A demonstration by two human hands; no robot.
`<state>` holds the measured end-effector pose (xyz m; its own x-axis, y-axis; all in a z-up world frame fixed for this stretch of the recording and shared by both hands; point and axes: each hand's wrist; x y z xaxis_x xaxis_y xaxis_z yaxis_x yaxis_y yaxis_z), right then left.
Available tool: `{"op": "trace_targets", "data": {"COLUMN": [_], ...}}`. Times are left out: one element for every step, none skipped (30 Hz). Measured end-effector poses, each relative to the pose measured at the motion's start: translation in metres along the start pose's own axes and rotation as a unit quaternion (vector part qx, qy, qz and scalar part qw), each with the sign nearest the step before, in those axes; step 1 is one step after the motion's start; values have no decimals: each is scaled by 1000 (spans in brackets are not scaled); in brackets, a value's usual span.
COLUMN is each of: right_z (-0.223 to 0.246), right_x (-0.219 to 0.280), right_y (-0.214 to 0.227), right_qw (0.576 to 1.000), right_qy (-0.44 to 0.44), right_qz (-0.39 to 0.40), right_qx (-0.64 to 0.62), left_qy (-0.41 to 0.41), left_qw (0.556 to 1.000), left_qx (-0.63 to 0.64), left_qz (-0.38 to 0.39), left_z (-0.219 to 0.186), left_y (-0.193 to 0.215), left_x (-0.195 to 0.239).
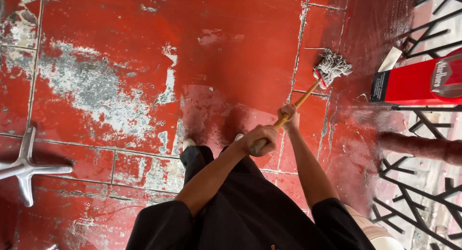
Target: Mopping a red painted tiled floor in a restaurant's outdoor seating area.
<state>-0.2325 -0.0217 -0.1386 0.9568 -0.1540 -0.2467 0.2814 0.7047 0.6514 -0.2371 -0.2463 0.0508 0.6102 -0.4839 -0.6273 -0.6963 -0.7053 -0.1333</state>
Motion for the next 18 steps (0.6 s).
{"op": "trace_targets", "data": {"right_z": [6, 13, 19, 40, 65, 91, 108, 127, 148, 172, 197, 222, 263, 302, 339, 362, 381, 399], "right_x": [-8, -15, -28, -42, -53, -62, -66, -70, -71, -74, -74, -75, -70, -66, -63, -61, -55, -48], "right_y": [-13, -27, -40, -49, -63, -78, -104, -131, -159, -186, -214, -241, -259, -275, -287, -309, -327, -344], "right_qw": [1000, 999, 995, 995, 993, 989, 988, 982, 973, 972, 941, 874, 870, 891, 902, 900, 894, 887], "right_qy": [-1, 48, 100, 101, 119, 137, 142, 164, 182, 183, 112, 39, 41, 125, 208, 210, 227, 245], "right_qz": [-3, 4, 9, 3, 5, 6, 3, 24, 49, 51, 145, 237, 237, 248, 255, 254, 281, 308], "right_qx": [1, -2, -4, -3, -25, -48, -52, -90, -132, -139, -286, -422, -431, -359, -279, -286, -265, -244], "left_qy": [0, -4, -12, -16, -16, -15, -18, 1, 27, 30, 58, 86, 90, 67, 41, 43, 87, 130], "left_qw": [1000, 1000, 998, 999, 998, 998, 998, 996, 991, 990, 981, 969, 967, 961, 953, 951, 935, 916], "left_qx": [1, -18, -38, -38, -41, -44, -51, -84, -118, -125, -167, -210, -218, -229, -239, -245, -286, -327], "left_qz": [3, -19, -39, -34, -35, -36, -34, -44, -56, -57, -76, -96, -94, -139, -183, -181, -189, -195], "left_z": [-14, -29, -43, -50, -60, -72, -85, -99, -115, -134, -153, -172, -196, -218, -238, -251, -262, -273], "left_y": [10, 20, 32, 46, 62, 78, 94, 110, 128, 147, 167, 186, 198, 209, 219, 228, 233, 236], "left_x": [-3, -5, -10, -10, -7, -2, 10, 23, 35, 51, 70, 88, 99, 109, 117, 129, 143, 158]}}
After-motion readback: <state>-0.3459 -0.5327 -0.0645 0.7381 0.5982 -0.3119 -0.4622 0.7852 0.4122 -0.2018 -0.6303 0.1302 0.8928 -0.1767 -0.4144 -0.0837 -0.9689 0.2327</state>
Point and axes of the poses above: each hand's wrist, its own x-axis away from the middle knuckle, its own y-axis out of the back of the hand, z = x × y, and after that the axes turned 5 degrees about y, right-handed
